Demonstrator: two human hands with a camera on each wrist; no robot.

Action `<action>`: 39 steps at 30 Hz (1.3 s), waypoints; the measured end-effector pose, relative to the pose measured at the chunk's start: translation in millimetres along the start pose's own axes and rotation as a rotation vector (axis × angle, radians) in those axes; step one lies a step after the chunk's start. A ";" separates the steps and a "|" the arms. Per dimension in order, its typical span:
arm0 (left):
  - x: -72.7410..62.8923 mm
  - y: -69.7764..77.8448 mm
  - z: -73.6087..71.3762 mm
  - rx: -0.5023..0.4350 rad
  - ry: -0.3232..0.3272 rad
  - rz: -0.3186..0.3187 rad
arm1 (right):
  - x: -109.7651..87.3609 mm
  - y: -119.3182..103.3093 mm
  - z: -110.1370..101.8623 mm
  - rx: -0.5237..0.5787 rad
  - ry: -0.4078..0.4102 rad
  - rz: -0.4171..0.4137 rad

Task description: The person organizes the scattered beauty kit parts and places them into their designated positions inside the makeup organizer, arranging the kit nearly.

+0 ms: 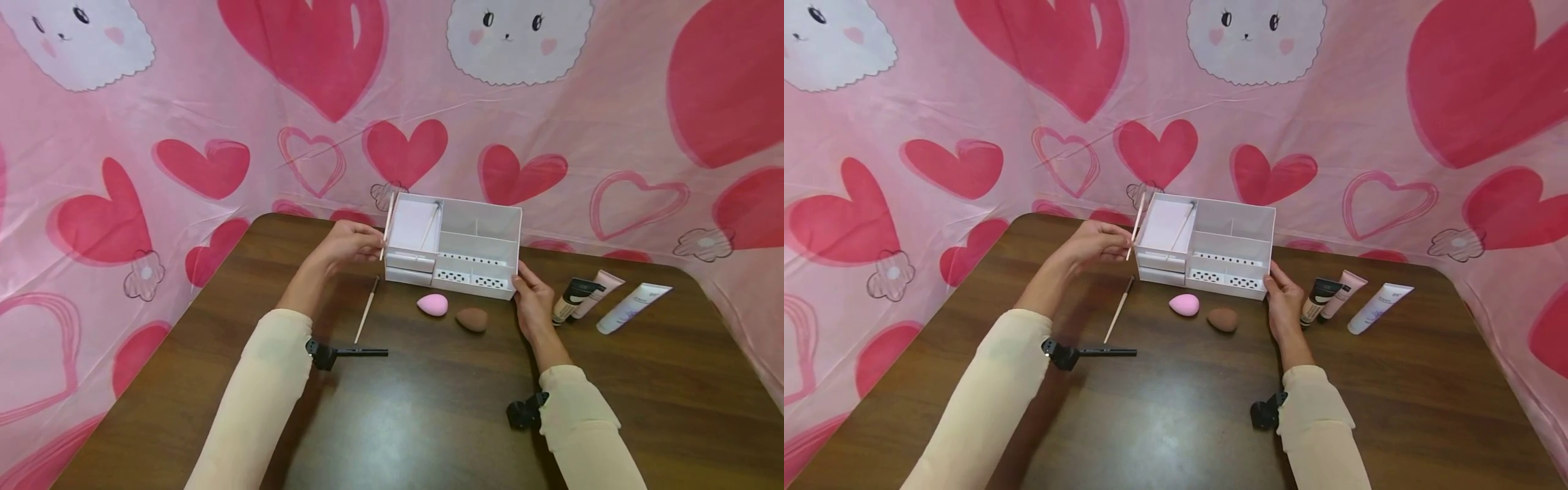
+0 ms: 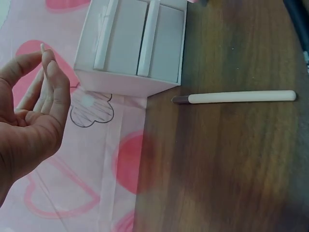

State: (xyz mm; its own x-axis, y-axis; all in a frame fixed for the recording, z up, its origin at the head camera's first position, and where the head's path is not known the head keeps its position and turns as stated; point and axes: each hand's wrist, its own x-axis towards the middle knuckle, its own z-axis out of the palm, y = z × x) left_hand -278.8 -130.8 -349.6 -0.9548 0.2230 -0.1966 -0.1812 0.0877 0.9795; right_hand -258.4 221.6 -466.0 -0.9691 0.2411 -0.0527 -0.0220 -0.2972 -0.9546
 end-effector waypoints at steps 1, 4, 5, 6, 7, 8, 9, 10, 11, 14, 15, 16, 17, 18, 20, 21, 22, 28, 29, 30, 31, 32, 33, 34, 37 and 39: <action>1.6 0.8 0.7 -0.007 -0.002 -0.004 | 0.1 -0.1 -0.2 0.004 0.003 -0.003; 6.6 3.6 3.4 -0.019 0.003 -0.010 | 0.3 -0.6 -0.5 0.004 0.006 -0.003; 8.3 4.6 4.4 -0.019 0.006 -0.012 | 0.4 -0.8 -0.5 0.008 0.010 0.000; 10.1 5.5 5.6 -0.017 0.009 -0.013 | 0.6 -0.9 -0.7 0.008 0.010 0.002; 12.0 6.5 6.6 -0.013 0.011 -0.014 | 0.6 -1.1 -0.4 0.017 0.018 0.008; 14.2 7.3 7.5 -0.004 0.015 -0.014 | 0.6 -1.1 -0.6 0.010 0.014 0.009; 16.4 8.1 8.5 0.005 0.018 -0.014 | 0.6 -1.1 -0.9 0.003 0.012 0.009; 18.4 8.9 9.5 0.014 0.021 -0.015 | 0.5 -1.1 -0.9 0.001 0.012 0.012; 20.4 9.7 10.5 0.020 0.025 -0.018 | 0.7 -1.1 -0.6 0.010 0.021 0.015; 25.9 11.9 12.8 0.045 0.032 -0.026 | 0.6 -1.3 -0.2 0.000 0.016 0.013; 27.2 12.7 13.5 0.051 0.033 -0.032 | 0.6 -1.4 0.1 0.000 0.016 0.014; 28.6 13.4 14.0 0.058 0.033 -0.038 | 0.5 -1.7 0.6 0.005 0.017 0.017; 29.9 14.2 14.2 0.067 0.032 -0.040 | 0.5 -1.7 0.8 0.004 0.017 0.017; 31.0 15.1 14.6 0.082 0.030 -0.042 | 0.5 -1.8 1.1 0.004 0.013 0.018; 33.9 16.8 14.7 0.115 0.027 -0.043 | 0.4 -1.7 1.4 -0.004 0.003 0.018; 35.0 18.0 15.0 0.130 0.029 -0.042 | 0.3 -1.7 1.6 -0.001 0.005 0.020; 36.3 19.2 15.2 0.146 0.031 -0.039 | 0.5 -1.6 1.8 0.003 0.008 0.022; 42.9 26.1 17.9 0.210 0.043 -0.031 | 1.0 -0.3 2.6 -0.005 0.011 0.019; 43.8 26.9 18.8 0.218 0.042 -0.026 | 1.2 0.0 2.8 -0.007 0.011 0.020; 44.6 27.4 19.8 0.226 0.040 -0.018 | 1.2 0.1 3.0 -0.009 0.009 0.022; 45.0 28.0 21.0 0.238 0.038 -0.009 | 1.6 0.2 3.1 -0.012 0.005 0.024; 45.5 28.2 22.2 0.246 0.037 -0.003 | 1.8 0.2 3.4 -0.011 0.007 0.028; 46.3 28.6 23.9 0.257 0.037 -0.002 | 1.6 -0.3 3.4 -0.009 0.007 0.032; 47.1 28.6 25.8 0.260 0.035 0.000 | 1.7 -0.6 3.3 -0.007 0.009 0.035; 49.1 28.3 31.2 0.269 0.036 -0.014 | 1.3 -0.8 1.9 -0.018 0.003 0.035; 50.3 28.6 34.2 0.277 0.035 -0.030 | 0.7 -0.9 0.9 -0.018 0.005 0.031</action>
State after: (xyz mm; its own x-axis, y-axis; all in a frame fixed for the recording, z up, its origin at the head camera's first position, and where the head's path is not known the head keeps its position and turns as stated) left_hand -324.0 -83.9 -332.9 -0.9585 0.1827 -0.2187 -0.1427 0.3567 0.9233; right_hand -259.3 221.3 -464.9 -0.9680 0.2366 -0.0835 0.0123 -0.2875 -0.9577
